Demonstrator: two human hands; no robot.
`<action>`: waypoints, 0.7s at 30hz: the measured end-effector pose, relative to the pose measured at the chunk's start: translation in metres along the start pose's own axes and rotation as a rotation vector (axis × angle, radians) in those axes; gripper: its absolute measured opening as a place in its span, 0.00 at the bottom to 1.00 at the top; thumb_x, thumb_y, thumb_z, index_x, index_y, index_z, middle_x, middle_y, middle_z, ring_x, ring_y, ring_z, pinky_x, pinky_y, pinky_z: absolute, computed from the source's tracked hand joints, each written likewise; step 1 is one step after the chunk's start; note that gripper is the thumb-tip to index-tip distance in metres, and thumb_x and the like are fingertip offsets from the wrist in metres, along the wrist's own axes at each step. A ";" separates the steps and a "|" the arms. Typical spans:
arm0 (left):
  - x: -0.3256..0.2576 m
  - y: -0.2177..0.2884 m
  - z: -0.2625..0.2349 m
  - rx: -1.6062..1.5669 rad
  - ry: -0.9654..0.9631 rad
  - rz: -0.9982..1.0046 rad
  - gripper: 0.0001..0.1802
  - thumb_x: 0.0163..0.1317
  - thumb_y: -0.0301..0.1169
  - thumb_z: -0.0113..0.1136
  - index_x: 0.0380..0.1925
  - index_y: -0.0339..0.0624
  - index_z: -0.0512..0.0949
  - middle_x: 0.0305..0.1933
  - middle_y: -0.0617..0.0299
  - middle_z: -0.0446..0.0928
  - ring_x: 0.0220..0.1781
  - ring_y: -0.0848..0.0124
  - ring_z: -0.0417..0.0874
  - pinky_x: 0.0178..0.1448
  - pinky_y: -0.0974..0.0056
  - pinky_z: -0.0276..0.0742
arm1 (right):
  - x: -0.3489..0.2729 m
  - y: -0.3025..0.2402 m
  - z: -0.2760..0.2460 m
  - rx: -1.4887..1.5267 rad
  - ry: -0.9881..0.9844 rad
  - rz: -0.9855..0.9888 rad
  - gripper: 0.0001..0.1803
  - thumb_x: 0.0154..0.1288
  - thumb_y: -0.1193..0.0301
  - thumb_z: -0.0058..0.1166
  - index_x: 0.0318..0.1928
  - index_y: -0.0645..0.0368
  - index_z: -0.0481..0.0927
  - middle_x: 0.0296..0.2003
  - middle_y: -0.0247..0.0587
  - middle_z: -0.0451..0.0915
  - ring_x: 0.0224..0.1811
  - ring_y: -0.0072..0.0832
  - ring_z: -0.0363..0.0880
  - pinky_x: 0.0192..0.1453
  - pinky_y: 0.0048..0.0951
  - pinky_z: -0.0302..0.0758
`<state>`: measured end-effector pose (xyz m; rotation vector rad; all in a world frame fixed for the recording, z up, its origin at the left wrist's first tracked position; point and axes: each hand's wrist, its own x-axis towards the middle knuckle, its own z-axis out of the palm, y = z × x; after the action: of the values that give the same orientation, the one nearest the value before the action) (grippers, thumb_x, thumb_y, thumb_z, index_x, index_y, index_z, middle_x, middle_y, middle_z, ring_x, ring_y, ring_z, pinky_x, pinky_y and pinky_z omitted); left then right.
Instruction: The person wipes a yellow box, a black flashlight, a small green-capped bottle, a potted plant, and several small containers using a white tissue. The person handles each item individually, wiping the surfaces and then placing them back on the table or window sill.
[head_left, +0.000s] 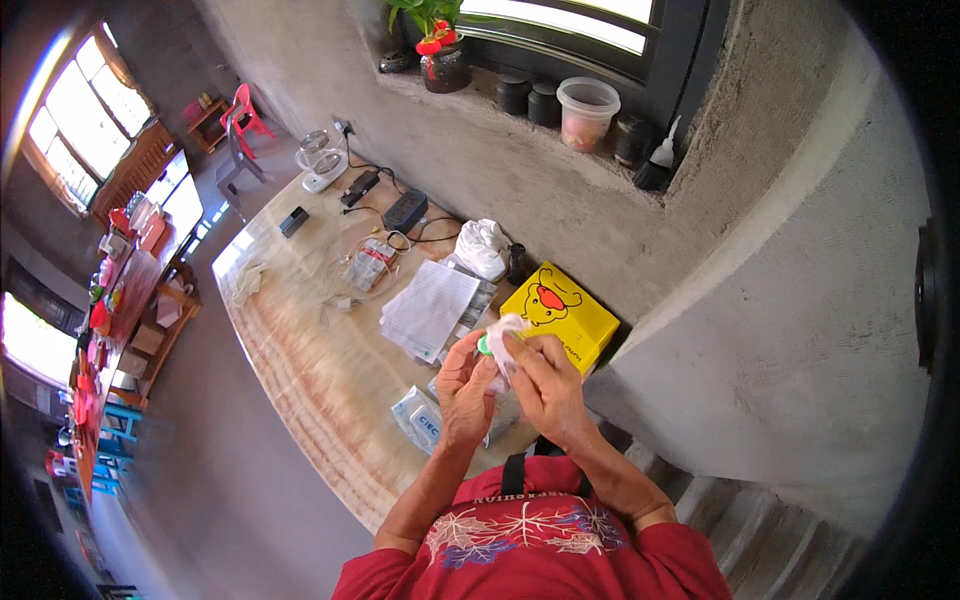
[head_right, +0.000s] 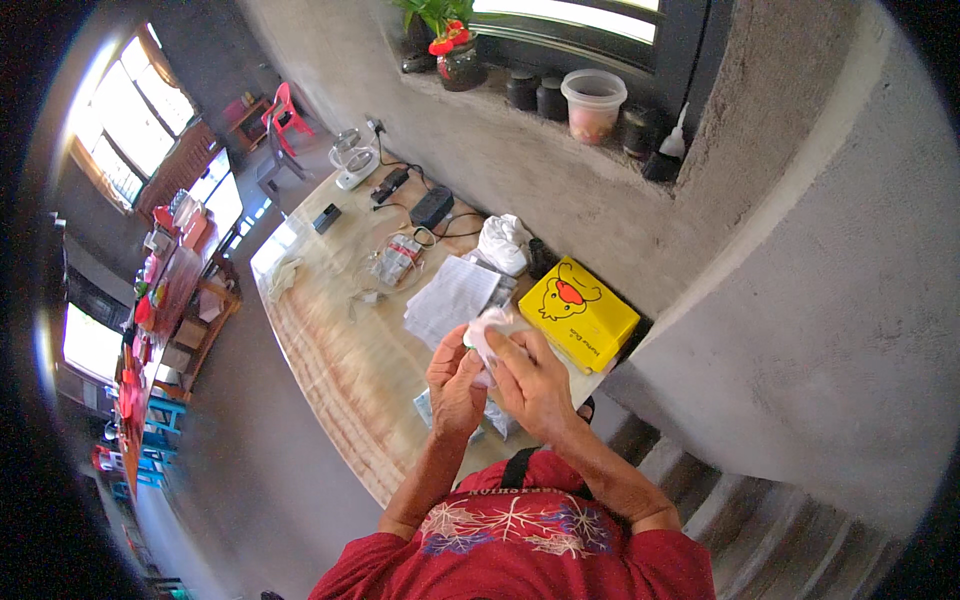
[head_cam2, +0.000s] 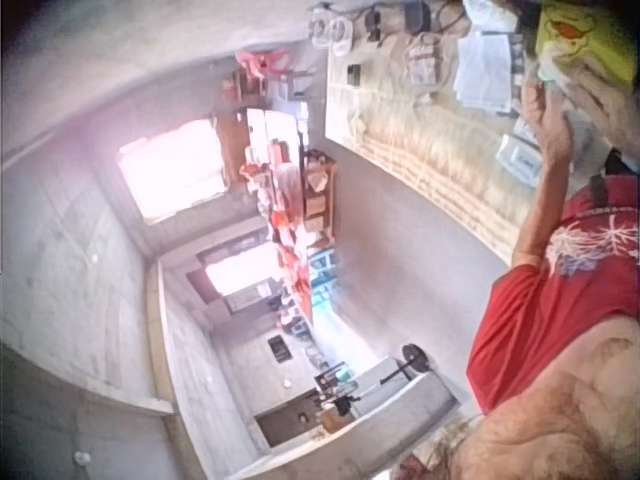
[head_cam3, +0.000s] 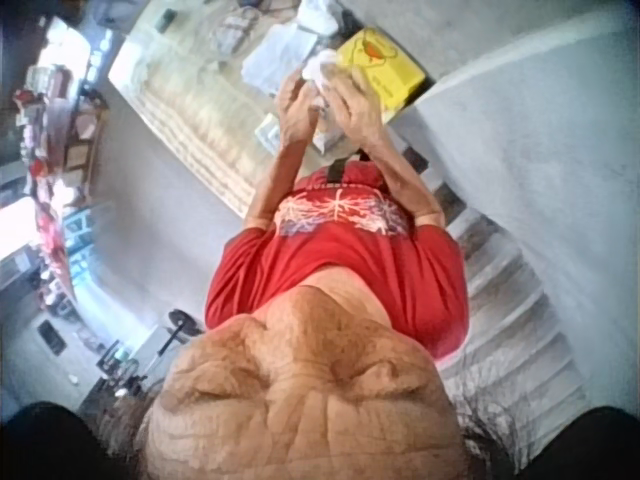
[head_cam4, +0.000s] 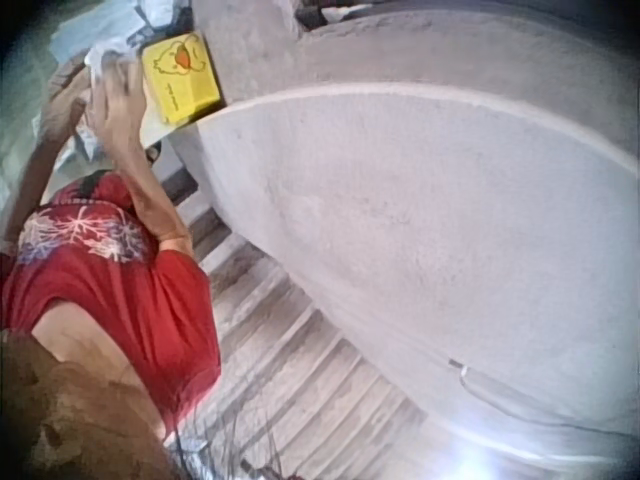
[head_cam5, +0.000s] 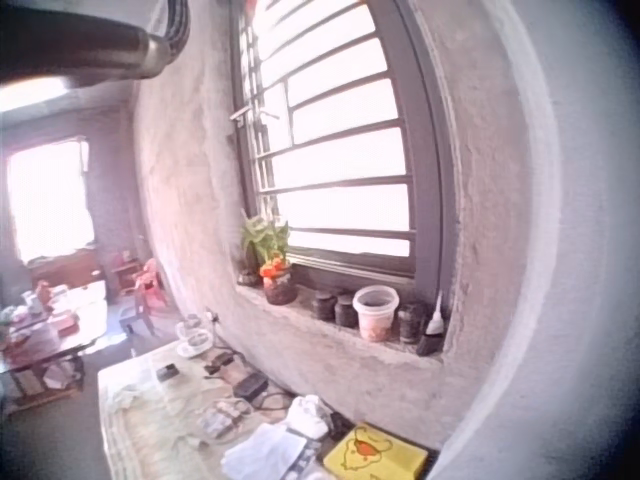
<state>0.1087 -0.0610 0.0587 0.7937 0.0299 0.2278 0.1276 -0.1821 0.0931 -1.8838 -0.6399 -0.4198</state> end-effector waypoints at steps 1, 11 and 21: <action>0.001 0.001 -0.004 -0.007 0.023 -0.005 0.19 0.61 0.21 0.54 0.53 0.35 0.68 0.48 0.60 0.75 0.49 0.73 0.75 0.53 0.68 0.72 | -0.007 0.000 0.000 -0.052 -0.063 -0.028 0.19 0.55 0.76 0.54 0.50 0.58 0.76 0.34 0.42 0.71 0.33 0.36 0.74 0.35 0.29 0.72; -0.010 0.005 0.003 0.103 -0.073 -0.044 0.18 0.62 0.24 0.54 0.53 0.36 0.70 0.43 0.63 0.75 0.38 0.79 0.74 0.38 0.74 0.70 | 0.004 -0.006 -0.019 0.181 -0.058 0.230 0.17 0.57 0.79 0.50 0.49 0.63 0.76 0.35 0.42 0.71 0.31 0.27 0.73 0.34 0.23 0.71; -0.016 0.008 0.020 0.876 -0.102 0.459 0.15 0.56 0.20 0.58 0.45 0.39 0.74 0.48 0.58 0.70 0.43 0.72 0.71 0.42 0.70 0.70 | 0.001 0.013 0.003 1.053 -0.021 0.713 0.14 0.69 0.70 0.44 0.50 0.64 0.74 0.39 0.31 0.77 0.35 0.15 0.74 0.38 0.17 0.72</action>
<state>0.0935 -0.0729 0.0778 1.6841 -0.1620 0.6304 0.1365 -0.1830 0.0827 -0.9753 -0.0933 0.3631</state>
